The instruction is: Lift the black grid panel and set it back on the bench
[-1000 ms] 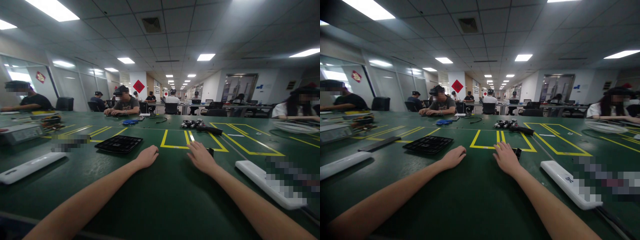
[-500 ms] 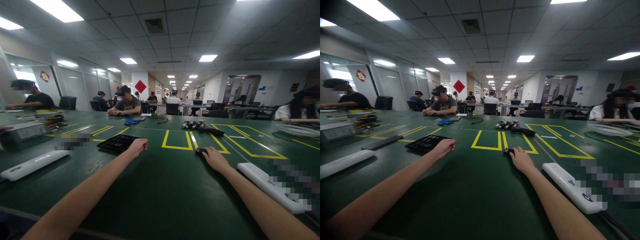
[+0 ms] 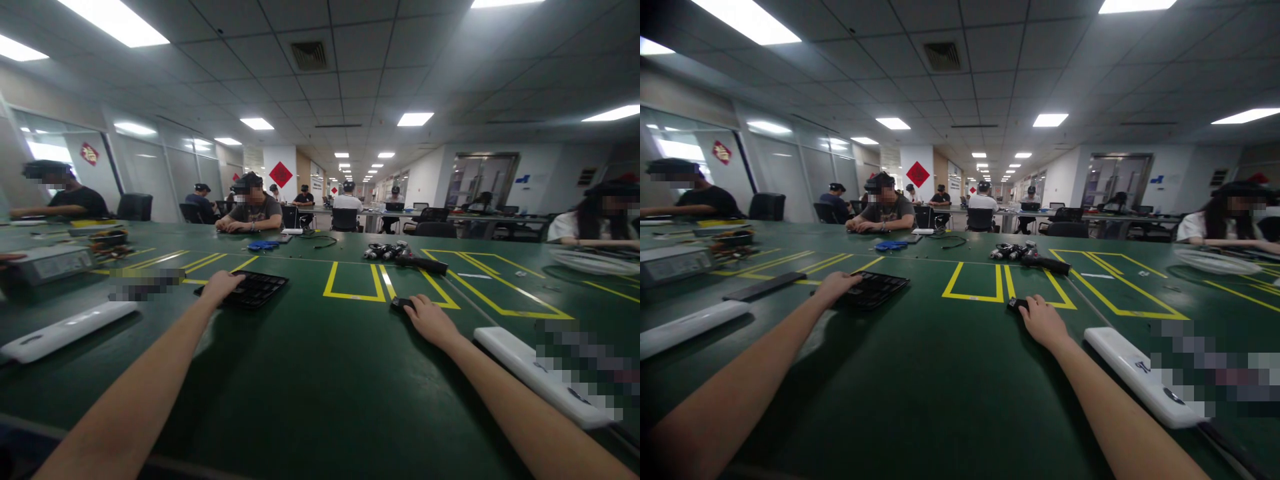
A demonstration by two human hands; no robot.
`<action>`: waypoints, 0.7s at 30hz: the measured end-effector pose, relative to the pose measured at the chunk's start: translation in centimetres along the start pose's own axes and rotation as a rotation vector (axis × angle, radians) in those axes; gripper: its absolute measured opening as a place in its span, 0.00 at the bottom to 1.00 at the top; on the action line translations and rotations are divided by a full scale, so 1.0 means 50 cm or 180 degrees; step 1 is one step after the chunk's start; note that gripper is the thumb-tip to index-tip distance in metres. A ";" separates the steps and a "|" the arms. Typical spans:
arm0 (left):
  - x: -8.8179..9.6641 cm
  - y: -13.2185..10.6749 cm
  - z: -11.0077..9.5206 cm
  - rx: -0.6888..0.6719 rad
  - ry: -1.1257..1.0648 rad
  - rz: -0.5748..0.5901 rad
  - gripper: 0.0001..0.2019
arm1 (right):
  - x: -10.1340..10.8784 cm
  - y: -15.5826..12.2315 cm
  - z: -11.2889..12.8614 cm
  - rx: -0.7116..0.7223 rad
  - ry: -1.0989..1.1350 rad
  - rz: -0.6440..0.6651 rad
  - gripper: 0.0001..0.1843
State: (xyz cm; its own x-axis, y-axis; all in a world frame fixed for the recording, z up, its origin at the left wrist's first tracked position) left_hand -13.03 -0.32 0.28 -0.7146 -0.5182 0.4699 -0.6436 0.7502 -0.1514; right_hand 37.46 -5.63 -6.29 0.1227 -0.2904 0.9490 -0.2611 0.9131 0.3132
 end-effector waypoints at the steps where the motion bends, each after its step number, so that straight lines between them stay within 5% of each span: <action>1: 0.002 0.007 0.002 -0.0109 0.0606 -0.0102 0.09 | 0.000 0.000 0.003 -0.0021 -0.0060 0.0024 0.27; 5: -0.014 0.028 0.004 -0.0586 0.2729 -0.0231 0.19 | 0.002 -0.001 0.016 -0.0122 -0.0382 0.0050 0.30; 11: -0.025 0.029 0.011 -0.0828 0.3278 -0.0069 0.24 | 0.008 0.002 0.030 -0.0143 -0.0195 0.0147 0.25; 16: -0.035 0.007 0.008 -0.0978 0.3030 -0.0261 0.23 | 0.014 0.009 0.054 -0.0164 0.0430 -0.0062 0.22; 21: -0.143 -0.101 -0.026 -0.1477 0.1809 0.0023 0.19 | 0.013 0.011 0.121 0.0132 0.1631 -0.0334 0.20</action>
State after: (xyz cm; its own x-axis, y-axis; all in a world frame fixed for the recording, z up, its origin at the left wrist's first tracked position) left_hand -4.33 0.12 -1.19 -0.3848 -0.3139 0.8680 -0.3671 0.9149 0.1682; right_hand 31.60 -7.06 -5.28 0.6001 -0.1929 0.7763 -0.2586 0.8715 0.4165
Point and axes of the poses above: each hand's wrist, its own y-axis towards the middle knuckle, its own x-axis out of the back of the hand, z = x × y, the point moved 4 cm from there along y, towards the middle knuckle, and after that the axes turned 14 degrees about x, right-handed, at the moved point
